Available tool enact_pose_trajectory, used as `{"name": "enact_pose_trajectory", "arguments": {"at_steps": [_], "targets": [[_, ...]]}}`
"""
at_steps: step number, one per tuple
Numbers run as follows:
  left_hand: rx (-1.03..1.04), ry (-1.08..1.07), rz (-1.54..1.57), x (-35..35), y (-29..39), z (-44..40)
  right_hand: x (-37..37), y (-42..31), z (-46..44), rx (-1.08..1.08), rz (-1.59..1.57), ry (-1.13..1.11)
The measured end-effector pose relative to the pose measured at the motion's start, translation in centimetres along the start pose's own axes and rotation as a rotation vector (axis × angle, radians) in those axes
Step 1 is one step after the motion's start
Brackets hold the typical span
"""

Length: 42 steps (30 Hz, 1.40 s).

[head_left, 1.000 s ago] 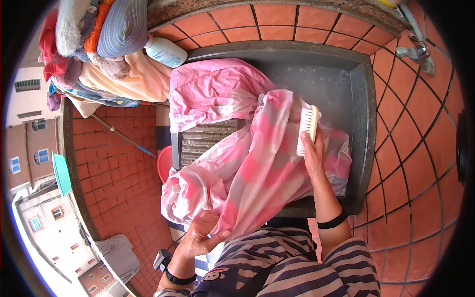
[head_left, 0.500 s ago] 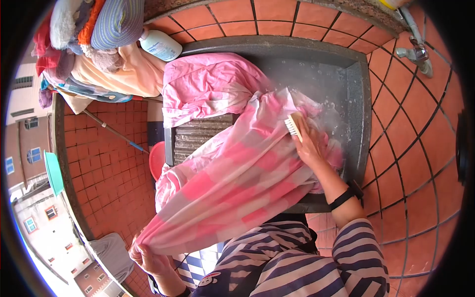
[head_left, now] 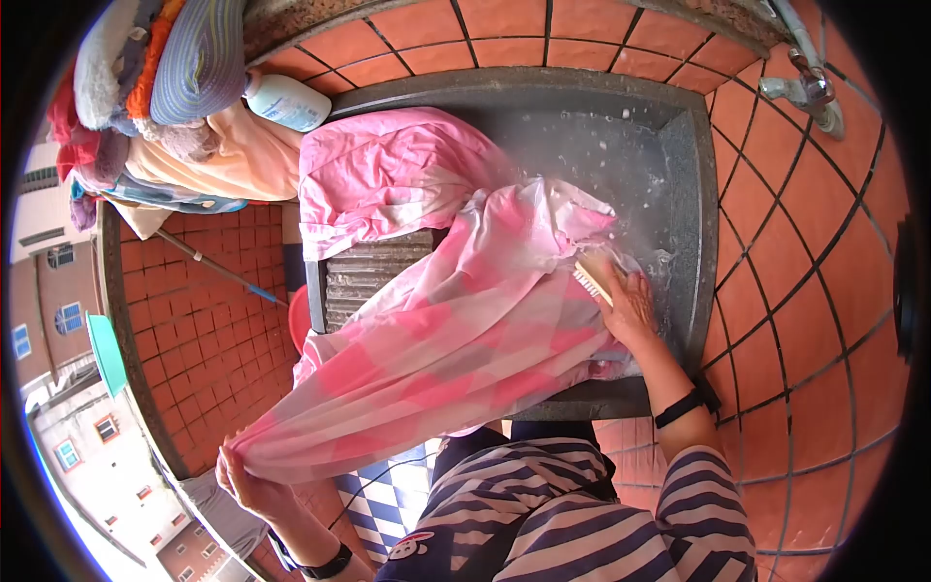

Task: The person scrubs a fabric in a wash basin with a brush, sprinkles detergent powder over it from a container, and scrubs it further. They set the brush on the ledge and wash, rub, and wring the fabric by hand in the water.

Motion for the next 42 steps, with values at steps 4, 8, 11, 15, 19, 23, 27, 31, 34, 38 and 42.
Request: {"name": "enact_pose_trajectory", "arguments": {"at_steps": [4, 8, 11, 15, 19, 23, 27, 31, 34, 38, 42], "targets": [[-0.210, -0.443, -0.767, 13.6, -4.5, -2.3, -1.1, 1.2, -2.2, 0.161, -0.474, 0.163], [0.429, -0.709, -1.086, 24.9, -9.1, -3.6, -5.8, -2.9, -5.8, 0.202, -0.906, 0.107], [0.225, -0.997, -1.020, 29.7, -18.8, -3.4, -7.2, -6.2, -9.6, -0.011, -0.732, 0.357], [0.320, -0.988, -1.185, 31.0, -23.6, -2.0, -4.9, -9.3, -14.8, -0.094, -0.395, 0.224], [0.314, -0.897, -1.136, 28.9, -22.0, -2.2, -4.3, -9.9, -13.0, 0.002, -0.492, -0.098], [0.432, -0.842, -0.922, 25.5, -15.1, -1.9, -9.1, -4.6, -4.9, 0.037, -0.900, 0.060], [0.432, -0.702, -0.840, 20.7, -11.1, -2.3, -12.0, 0.9, 3.4, 0.154, -1.054, 0.057], [0.488, -0.544, -0.927, 19.1, -10.4, -1.9, -9.1, 4.2, 7.7, 0.357, -0.745, -0.161], [-0.162, -0.167, -0.358, 14.9, -15.7, -3.8, -7.3, 1.5, 7.4, 0.228, -0.368, -0.384], [-0.797, 0.016, 0.334, 16.4, -20.2, -3.1, -10.4, -4.3, 2.5, 0.013, -0.345, -0.030], [-0.913, -0.008, 0.516, 18.5, -19.5, -3.5, -10.6, -10.9, -5.3, -0.232, -0.479, 0.005]]}}
Point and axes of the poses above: each hand's wrist, its own z-axis away from the middle knuckle, its own x-axis out of the palm, y = z × x, the point moved 8 cm from there along -z, towards the middle knuckle, and after that the axes turned 12 degrees about z, right-handed, at the moved point
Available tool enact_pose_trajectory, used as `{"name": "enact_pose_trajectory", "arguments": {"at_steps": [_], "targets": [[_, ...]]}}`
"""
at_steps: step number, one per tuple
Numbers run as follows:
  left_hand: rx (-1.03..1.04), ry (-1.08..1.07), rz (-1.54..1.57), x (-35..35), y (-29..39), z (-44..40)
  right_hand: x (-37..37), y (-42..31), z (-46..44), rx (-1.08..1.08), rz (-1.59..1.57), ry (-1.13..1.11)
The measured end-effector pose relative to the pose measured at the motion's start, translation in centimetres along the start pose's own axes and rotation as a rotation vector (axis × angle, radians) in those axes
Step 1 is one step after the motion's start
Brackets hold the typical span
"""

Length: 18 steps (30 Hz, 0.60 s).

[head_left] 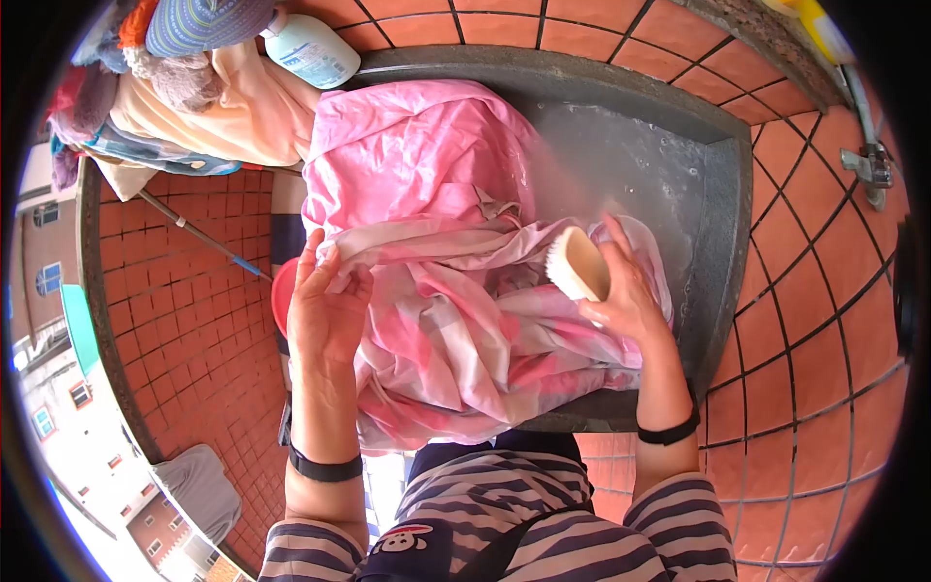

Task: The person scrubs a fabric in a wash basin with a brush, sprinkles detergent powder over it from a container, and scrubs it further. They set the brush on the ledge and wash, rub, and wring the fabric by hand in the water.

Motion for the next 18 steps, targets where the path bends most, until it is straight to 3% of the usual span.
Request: {"name": "enact_pose_trajectory", "arguments": {"at_steps": [4, 6, 7, 9, 13, 15, 17, 18], "targets": [[-0.035, -0.203, -0.028, 3.4, 0.6, 0.7, 6.1, 0.7, -5.9, -0.187, 0.118, 0.003], [-0.008, -0.219, -0.049, 5.0, 1.4, 1.1, 7.0, 1.5, -6.5, 0.091, 0.086, -0.267], [0.012, -0.234, -0.066, 5.6, 2.0, 1.3, 6.4, 1.2, -6.2, 0.082, 0.088, -0.271], [0.091, -0.258, -0.061, 6.5, 3.6, 1.2, 2.0, 2.0, -4.8, 0.114, 0.072, 0.043], [0.321, -0.265, -0.124, 6.3, 8.2, 0.9, -7.2, 4.1, 2.3, 0.209, -0.609, 0.441], [0.413, -0.249, -0.153, 5.2, 9.5, 1.6, -9.5, 2.0, 6.7, 0.074, -0.705, 0.437], [0.473, -0.015, -0.142, 2.5, 9.7, 2.0, -8.1, 0.4, 10.3, 0.027, -0.566, 0.209], [0.430, -0.001, -0.118, 0.2, 9.7, 1.7, -6.4, -0.9, 11.3, 0.004, -0.385, 0.030]]}}
Point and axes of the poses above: each hand's wrist, its own z-axis away from the middle knuckle, its own x-axis out of the palm, y = z × x, the point moved 8 cm from there along -z, towards the middle knuckle, and after that the axes turned 12 degrees about z, right-handed, at the moved point
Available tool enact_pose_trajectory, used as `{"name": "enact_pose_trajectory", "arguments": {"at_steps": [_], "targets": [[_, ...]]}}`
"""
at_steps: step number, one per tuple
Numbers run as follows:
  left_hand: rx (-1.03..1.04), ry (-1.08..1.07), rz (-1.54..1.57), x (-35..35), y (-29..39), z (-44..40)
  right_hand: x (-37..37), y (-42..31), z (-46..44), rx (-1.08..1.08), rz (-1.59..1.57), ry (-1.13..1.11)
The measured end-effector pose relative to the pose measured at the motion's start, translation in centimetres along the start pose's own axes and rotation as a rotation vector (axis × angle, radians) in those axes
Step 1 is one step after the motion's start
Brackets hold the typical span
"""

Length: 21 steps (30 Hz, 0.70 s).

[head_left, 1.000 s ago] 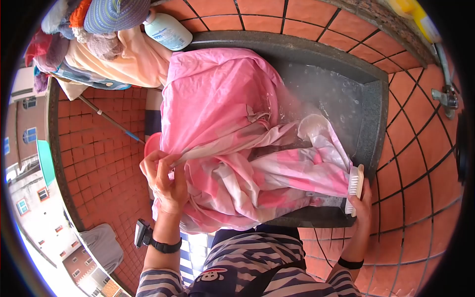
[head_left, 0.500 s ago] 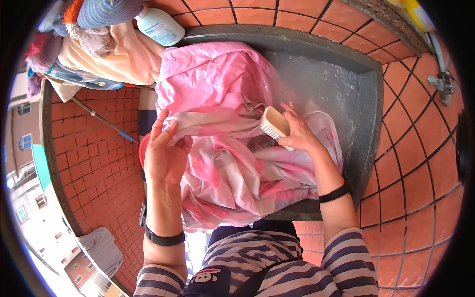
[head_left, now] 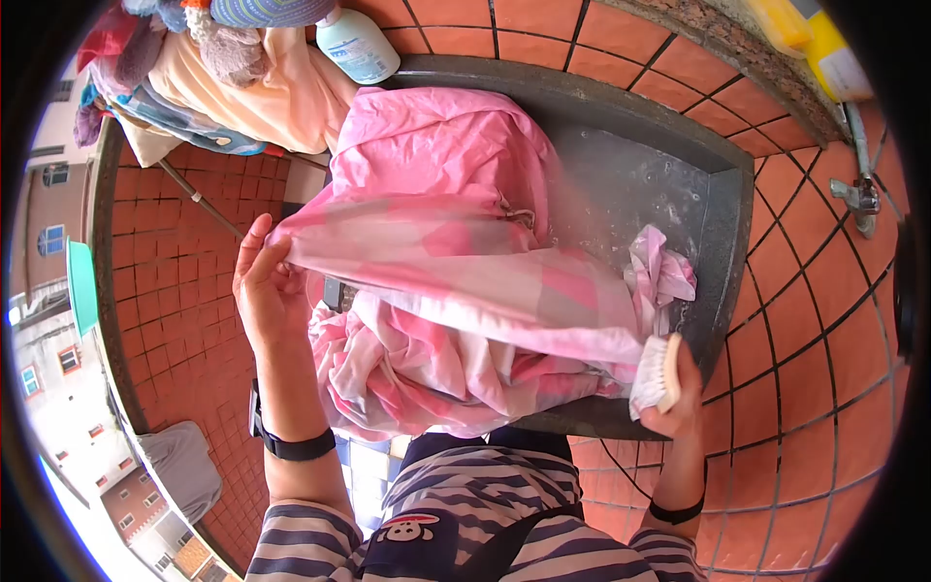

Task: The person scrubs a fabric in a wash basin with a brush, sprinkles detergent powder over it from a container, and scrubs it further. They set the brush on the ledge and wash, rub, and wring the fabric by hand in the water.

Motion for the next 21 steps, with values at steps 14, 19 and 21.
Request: {"name": "enact_pose_trajectory", "arguments": {"at_steps": [14, 19, 21], "targets": [[-0.655, 0.046, -0.098, -4.3, -6.5, 9.3, 10.9, -8.6, -5.6, -0.211, -0.040, 0.057], [-0.389, -0.124, 0.029, -4.6, -5.5, 10.5, 17.8, -18.0, -8.0, -0.553, 0.098, 0.227], [-0.414, 0.015, 0.178, -3.9, -3.4, 10.8, 17.8, -10.0, -9.4, -0.317, 0.383, 0.231]]}}
Point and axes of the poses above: each hand's wrist, its own z-axis away from the middle knuckle, its own x-axis out of the palm, y = z × x, the point moved 8 cm from there along -z, towards the middle knuckle, and after that the axes turned 12 degrees about z, right-handed, at the moved point
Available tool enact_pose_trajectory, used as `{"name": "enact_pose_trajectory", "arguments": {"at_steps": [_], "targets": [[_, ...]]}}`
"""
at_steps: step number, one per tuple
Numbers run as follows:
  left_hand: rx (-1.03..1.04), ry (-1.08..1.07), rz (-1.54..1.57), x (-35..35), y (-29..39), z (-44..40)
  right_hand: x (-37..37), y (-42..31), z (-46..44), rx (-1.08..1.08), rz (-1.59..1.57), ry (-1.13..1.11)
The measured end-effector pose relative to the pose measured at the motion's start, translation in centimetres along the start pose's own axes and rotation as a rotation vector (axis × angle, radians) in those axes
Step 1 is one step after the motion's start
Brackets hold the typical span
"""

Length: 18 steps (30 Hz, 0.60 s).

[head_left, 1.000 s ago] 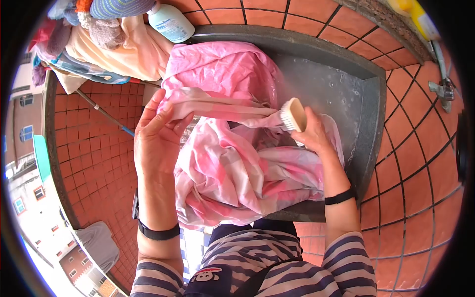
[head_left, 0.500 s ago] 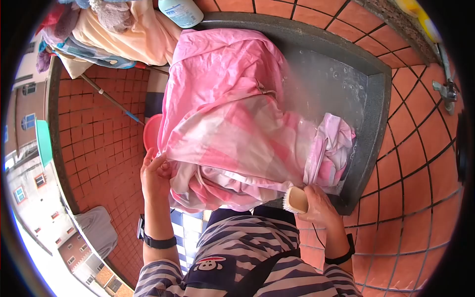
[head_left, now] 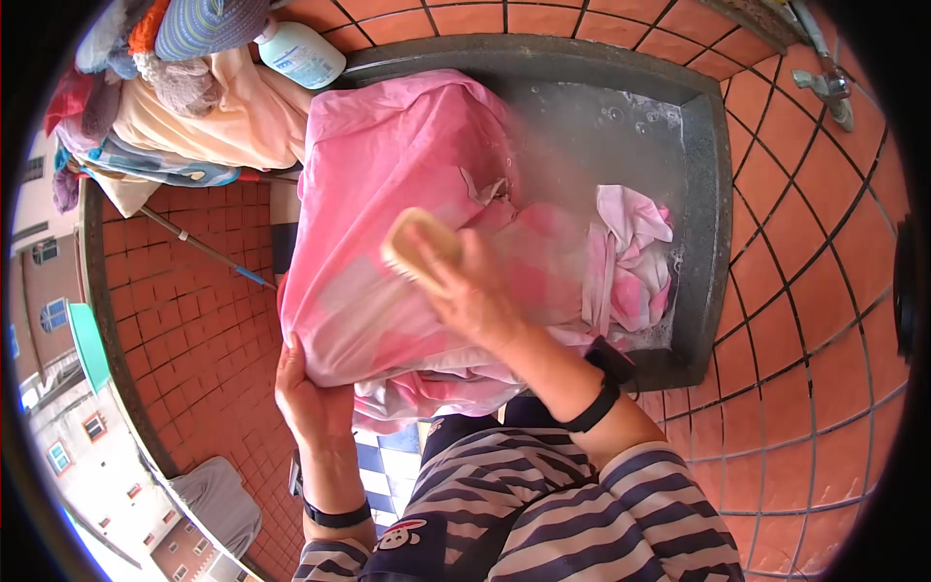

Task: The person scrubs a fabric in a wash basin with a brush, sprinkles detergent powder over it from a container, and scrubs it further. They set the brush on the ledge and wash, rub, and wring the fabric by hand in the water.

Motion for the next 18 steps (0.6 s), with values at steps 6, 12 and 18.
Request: {"name": "enact_pose_trajectory", "arguments": {"at_steps": [6, 12, 18], "targets": [[-0.028, 0.114, -0.081, -3.8, -1.5, 1.1, 0.2, 18.6, 13.9, 0.430, 0.413, -0.275], [0.021, -0.029, -0.260, -1.2, -2.9, 2.9, -2.0, -4.3, 3.1, -0.037, -0.315, 0.148], [-0.119, -0.053, -0.091, -1.7, -0.7, 2.7, 0.6, 16.4, 13.8, 0.309, 0.413, -0.085]]}}
Point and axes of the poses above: each hand's wrist, its own z-axis away from the middle knuckle, its own x-axis out of the palm, y = z × x, the point moved 8 cm from there along -z, towards the middle knuckle, and after that the axes turned 12 degrees about z, right-handed, at the moved point
